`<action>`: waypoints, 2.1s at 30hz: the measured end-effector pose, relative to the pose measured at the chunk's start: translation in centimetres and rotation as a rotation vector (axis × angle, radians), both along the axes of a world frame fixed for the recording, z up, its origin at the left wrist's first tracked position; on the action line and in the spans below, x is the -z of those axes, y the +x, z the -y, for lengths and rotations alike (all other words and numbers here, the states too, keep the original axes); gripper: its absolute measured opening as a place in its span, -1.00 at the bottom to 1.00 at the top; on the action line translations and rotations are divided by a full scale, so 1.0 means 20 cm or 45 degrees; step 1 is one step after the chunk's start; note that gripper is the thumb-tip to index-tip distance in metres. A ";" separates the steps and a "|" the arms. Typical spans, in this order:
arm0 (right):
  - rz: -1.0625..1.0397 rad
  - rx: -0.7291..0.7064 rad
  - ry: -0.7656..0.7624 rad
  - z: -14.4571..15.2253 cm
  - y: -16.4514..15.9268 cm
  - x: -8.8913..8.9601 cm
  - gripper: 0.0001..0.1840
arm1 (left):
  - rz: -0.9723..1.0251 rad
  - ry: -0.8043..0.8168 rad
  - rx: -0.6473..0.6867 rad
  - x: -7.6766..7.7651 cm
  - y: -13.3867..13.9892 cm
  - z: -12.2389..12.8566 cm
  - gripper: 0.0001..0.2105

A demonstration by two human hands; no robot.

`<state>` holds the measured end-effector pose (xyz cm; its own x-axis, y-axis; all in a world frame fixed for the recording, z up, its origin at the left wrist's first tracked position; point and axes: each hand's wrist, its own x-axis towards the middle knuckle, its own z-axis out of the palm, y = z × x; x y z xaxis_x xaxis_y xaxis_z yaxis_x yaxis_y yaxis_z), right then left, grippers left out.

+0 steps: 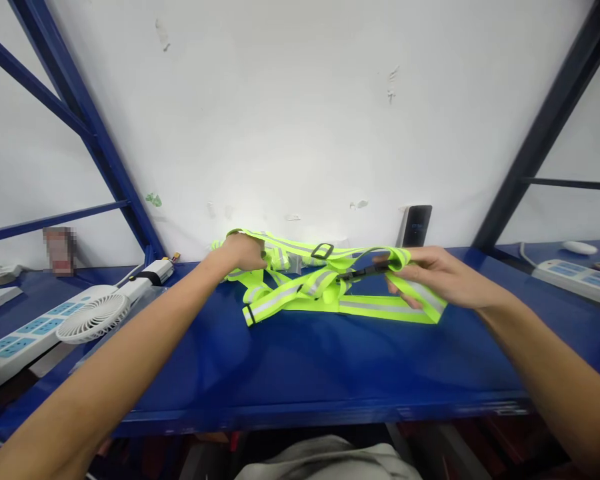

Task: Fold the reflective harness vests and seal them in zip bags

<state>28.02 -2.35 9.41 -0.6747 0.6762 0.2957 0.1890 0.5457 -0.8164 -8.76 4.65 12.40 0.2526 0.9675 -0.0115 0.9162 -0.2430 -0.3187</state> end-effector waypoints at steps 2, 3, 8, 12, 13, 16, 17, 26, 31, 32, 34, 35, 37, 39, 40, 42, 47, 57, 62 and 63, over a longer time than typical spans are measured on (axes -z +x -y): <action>-0.042 -0.001 -0.034 0.00 0.02 0.00 -0.72 | 0.002 -0.079 0.067 -0.03 0.01 0.02 -0.49; -0.088 0.004 -0.056 0.01 0.03 0.00 -0.72 | 0.028 -0.111 0.110 -0.04 0.01 0.03 -0.47; -0.511 0.043 -0.228 0.03 0.01 -0.01 -0.79 | 0.325 -0.355 0.344 -0.06 0.10 0.06 -0.41; -0.667 0.174 -0.217 0.02 -0.04 -0.05 -0.74 | 0.937 -0.646 0.570 -0.08 0.20 0.17 -0.48; -0.679 0.218 -0.200 0.02 -0.05 -0.07 -0.72 | 1.100 -0.690 0.599 -0.08 0.23 0.20 -0.49; -0.691 0.303 -0.147 0.02 -0.07 -0.10 -0.73 | 1.325 -0.643 0.607 -0.03 0.30 0.33 -0.57; -0.693 0.310 -0.128 0.02 -0.07 -0.11 -0.75 | 1.309 -0.553 0.566 0.00 0.32 0.36 -0.62; -0.877 0.518 -0.058 -0.01 -0.03 -0.17 -0.80 | 2.066 -0.977 0.238 0.02 0.26 0.40 -0.97; -1.038 0.674 -0.218 -0.07 0.07 -0.19 -0.90 | 1.933 -0.861 0.314 -0.11 0.04 0.43 -0.77; -1.053 0.698 -0.236 -0.07 0.09 -0.20 -0.93 | 1.819 -0.746 0.309 -0.12 0.00 0.44 -0.74; -1.065 0.723 -0.267 -0.07 0.12 -0.21 -0.93 | 1.581 -0.498 0.297 -0.11 -0.05 0.44 -0.72; -1.068 0.724 -0.283 -0.06 0.12 -0.22 -0.89 | 1.483 -0.363 0.298 -0.09 -0.08 0.43 -0.72; -1.083 0.714 -0.308 -0.04 0.12 -0.24 -0.84 | 1.337 -0.083 0.298 -0.05 -0.11 0.39 -0.71; -1.096 0.685 -0.315 -0.01 0.10 -0.25 -0.84 | 1.279 0.158 0.217 -0.01 -0.14 0.34 -0.71; -1.099 0.671 -0.317 0.00 0.09 -0.25 -0.85 | 1.312 0.222 0.142 0.01 -0.15 0.31 -0.71; -1.106 0.686 -0.329 0.01 0.06 -0.25 -0.87 | 1.524 0.218 -0.009 0.03 -0.15 0.27 -0.71; -1.014 0.834 -0.367 0.03 0.00 -0.21 -0.90 | 2.169 0.061 0.079 -0.01 -0.07 0.28 -0.84; -1.086 0.677 -0.503 0.03 -0.07 -0.18 -0.79 | 1.287 -0.671 0.147 -0.03 -0.04 0.32 -0.27; -1.002 0.553 -0.608 0.04 -0.16 -0.15 -0.77 | 1.076 -0.711 0.324 0.04 0.10 0.36 -0.19; -0.982 0.538 -0.611 0.05 -0.19 -0.15 -0.78 | 1.138 -0.671 0.330 0.04 0.15 0.36 -0.18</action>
<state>24.30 -3.28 12.38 -0.0902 0.9788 0.1841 -0.3830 0.1365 -0.9136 -5.83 -2.63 11.50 0.5735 0.8102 -0.1211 0.6658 -0.3749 0.6451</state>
